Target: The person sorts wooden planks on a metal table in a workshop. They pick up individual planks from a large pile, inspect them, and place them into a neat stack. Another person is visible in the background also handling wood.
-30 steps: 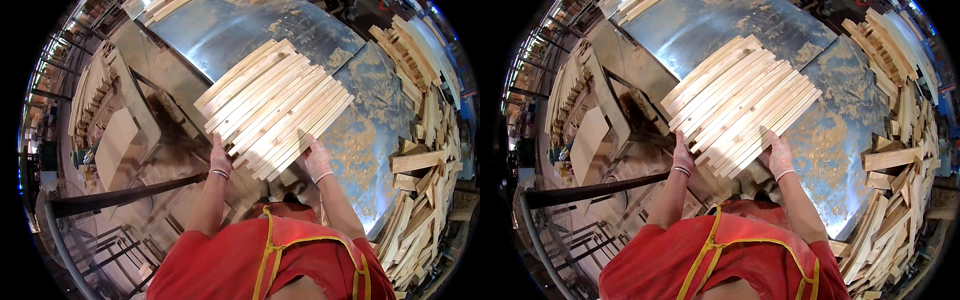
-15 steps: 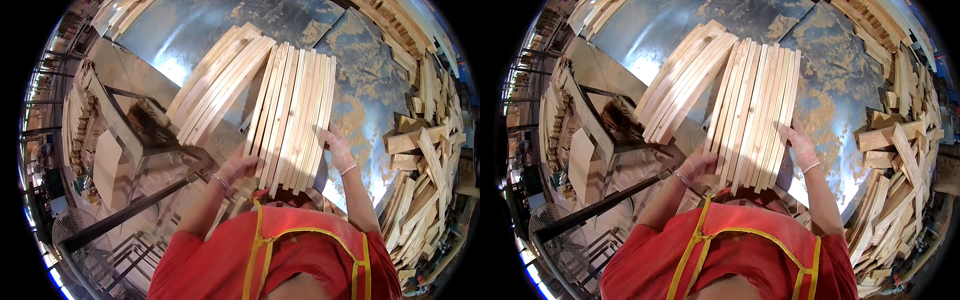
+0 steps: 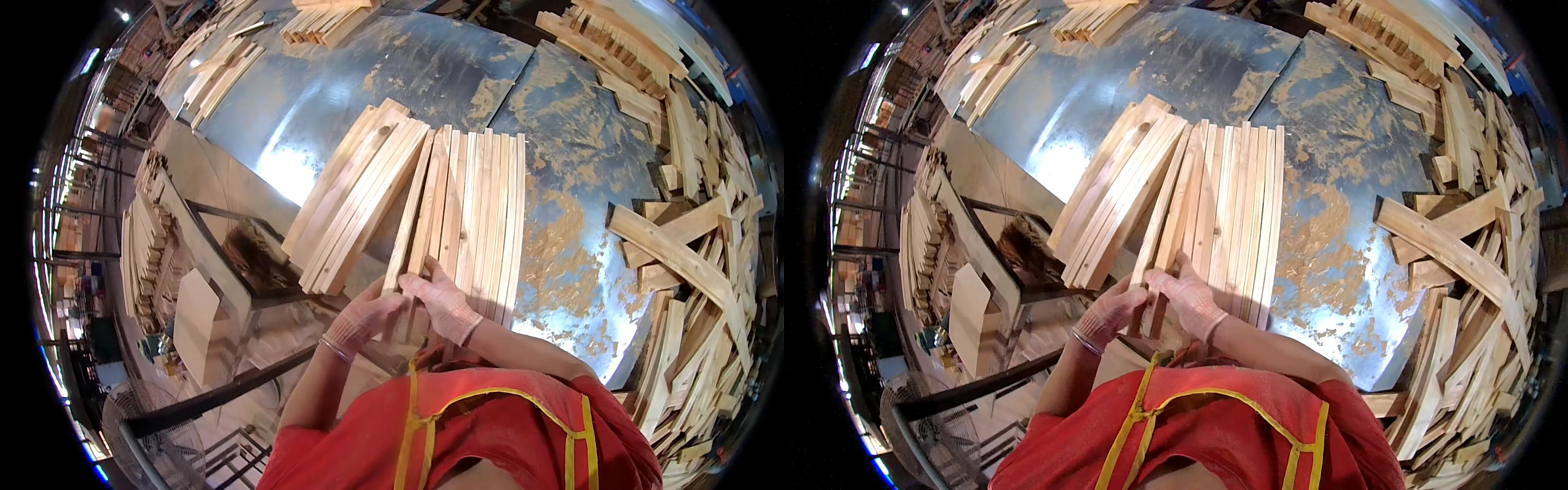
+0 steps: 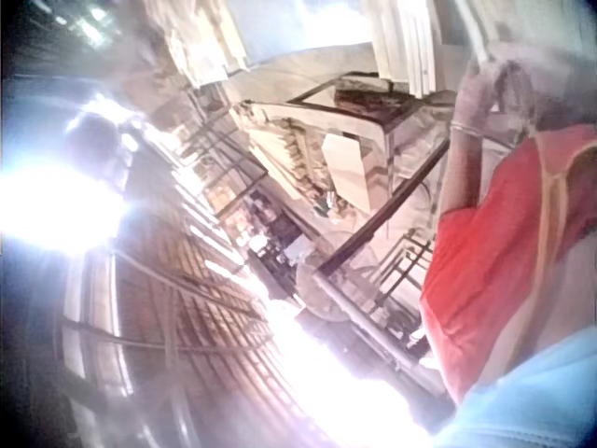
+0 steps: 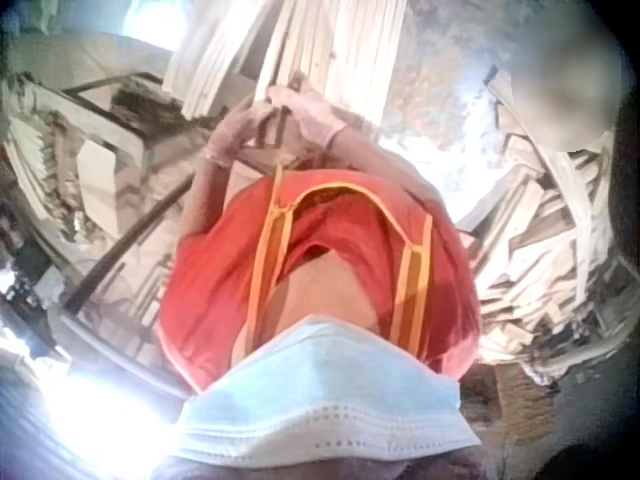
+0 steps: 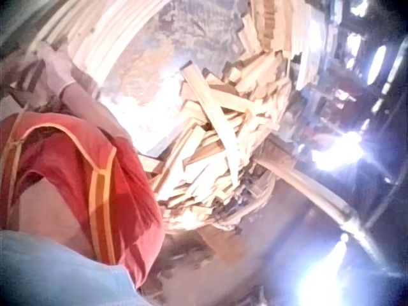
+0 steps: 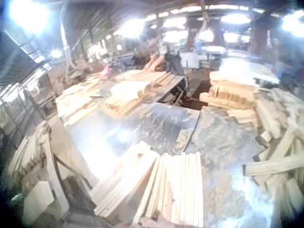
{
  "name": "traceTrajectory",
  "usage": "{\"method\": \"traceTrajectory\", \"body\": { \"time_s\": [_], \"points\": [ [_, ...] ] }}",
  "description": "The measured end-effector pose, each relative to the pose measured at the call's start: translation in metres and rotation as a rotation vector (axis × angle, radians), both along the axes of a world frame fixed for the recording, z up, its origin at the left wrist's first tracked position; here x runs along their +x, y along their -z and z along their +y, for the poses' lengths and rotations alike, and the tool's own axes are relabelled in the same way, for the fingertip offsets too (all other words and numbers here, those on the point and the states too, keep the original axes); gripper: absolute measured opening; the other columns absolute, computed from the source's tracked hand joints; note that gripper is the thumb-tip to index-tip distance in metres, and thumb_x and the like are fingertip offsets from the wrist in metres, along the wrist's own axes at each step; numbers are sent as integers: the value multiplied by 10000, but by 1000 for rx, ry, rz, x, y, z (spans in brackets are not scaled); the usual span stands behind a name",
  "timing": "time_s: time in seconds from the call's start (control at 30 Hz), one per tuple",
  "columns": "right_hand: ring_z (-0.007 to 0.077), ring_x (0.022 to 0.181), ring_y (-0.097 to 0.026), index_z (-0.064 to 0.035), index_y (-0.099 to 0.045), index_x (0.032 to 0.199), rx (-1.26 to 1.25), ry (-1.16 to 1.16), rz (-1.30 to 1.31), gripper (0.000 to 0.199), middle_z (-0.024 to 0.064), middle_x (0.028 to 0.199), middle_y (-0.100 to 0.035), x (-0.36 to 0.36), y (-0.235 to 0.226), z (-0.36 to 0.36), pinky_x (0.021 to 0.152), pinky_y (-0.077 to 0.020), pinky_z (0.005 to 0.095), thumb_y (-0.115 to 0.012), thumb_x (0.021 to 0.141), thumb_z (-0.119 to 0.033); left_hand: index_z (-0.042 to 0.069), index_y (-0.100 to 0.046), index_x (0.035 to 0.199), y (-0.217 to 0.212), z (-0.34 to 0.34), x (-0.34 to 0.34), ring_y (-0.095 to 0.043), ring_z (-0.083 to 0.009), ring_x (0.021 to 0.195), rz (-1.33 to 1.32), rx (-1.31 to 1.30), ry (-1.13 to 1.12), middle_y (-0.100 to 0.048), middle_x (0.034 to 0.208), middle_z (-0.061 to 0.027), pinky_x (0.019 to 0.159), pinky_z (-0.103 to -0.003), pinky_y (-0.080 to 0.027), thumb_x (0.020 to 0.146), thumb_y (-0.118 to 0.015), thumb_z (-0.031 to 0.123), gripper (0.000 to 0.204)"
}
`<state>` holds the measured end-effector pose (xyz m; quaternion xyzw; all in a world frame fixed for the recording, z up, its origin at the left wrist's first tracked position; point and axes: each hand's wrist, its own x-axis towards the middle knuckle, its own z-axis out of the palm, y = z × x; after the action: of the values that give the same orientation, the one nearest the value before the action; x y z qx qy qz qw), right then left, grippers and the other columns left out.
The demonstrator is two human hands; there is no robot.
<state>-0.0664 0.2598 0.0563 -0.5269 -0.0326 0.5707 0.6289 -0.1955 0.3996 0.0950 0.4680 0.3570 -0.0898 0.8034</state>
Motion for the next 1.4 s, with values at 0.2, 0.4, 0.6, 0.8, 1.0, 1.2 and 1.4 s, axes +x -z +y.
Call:
{"method": "traceTrajectory", "body": {
  "time_s": [0.2,0.4,0.6,0.8,1.0,1.2,1.4],
  "points": [
    [255,1091,-708,4,-448,1543,234,153,428,827,155,1239,-692,-14,-54,-63,981,-592,403,-801,919,-409,61,-395,1628,69,24,-31,-660,-201,1142,-80,60,68,-659,1305,-86,982,-334,-549,986,-742,214,746],
    [354,1174,-706,50,-497,1499,507,359,557,834,232,1312,-684,-28,-25,-107,1052,-574,482,-779,855,-399,64,-382,1625,110,-26,3,-663,-379,1257,97,835,658,-648,1423,-239,1041,-428,-535,922,-797,469,912],
    [318,1208,-705,36,-519,1504,532,487,264,720,195,1321,-704,24,-16,-144,1092,-556,450,-734,855,-192,43,-508,1507,97,-3,37,-632,-441,1275,35,903,574,-670,1348,-279,1073,-486,-507,899,-766,475,790],
    [251,1209,-683,34,-548,1471,181,618,106,666,128,1325,-691,41,21,-188,1086,-544,401,-666,816,-1,41,-524,1490,85,-12,87,-677,-435,1214,63,970,487,-714,1283,-263,1041,-486,-525,897,-765,400,734],
    [246,1125,-652,-77,-586,1353,251,1120,-703,339,80,1206,-678,267,-83,-311,1004,-548,442,-637,1044,-207,75,-517,1517,107,-14,79,-716,-347,1186,89,935,343,-732,1290,-212,1008,-429,-547,881,-807,338,747],
    [156,820,-588,-119,-640,962,211,889,-778,233,-2,871,-625,355,-29,-280,774,-493,357,-631,1052,-334,59,-649,1380,126,12,120,-734,-372,1134,255,966,373,-765,1211,-205,1003,-465,-551,877,-725,547,705],
    [279,1115,-693,21,-518,1520,-324,-195,-460,874,182,1273,-733,215,32,-113,1031,-516,402,-721,940,-600,36,-721,1279,145,36,149,-767,-259,984,168,394,173,-798,1138,-132,897,-389,-581,941,-689,467,549]
  ]
}}
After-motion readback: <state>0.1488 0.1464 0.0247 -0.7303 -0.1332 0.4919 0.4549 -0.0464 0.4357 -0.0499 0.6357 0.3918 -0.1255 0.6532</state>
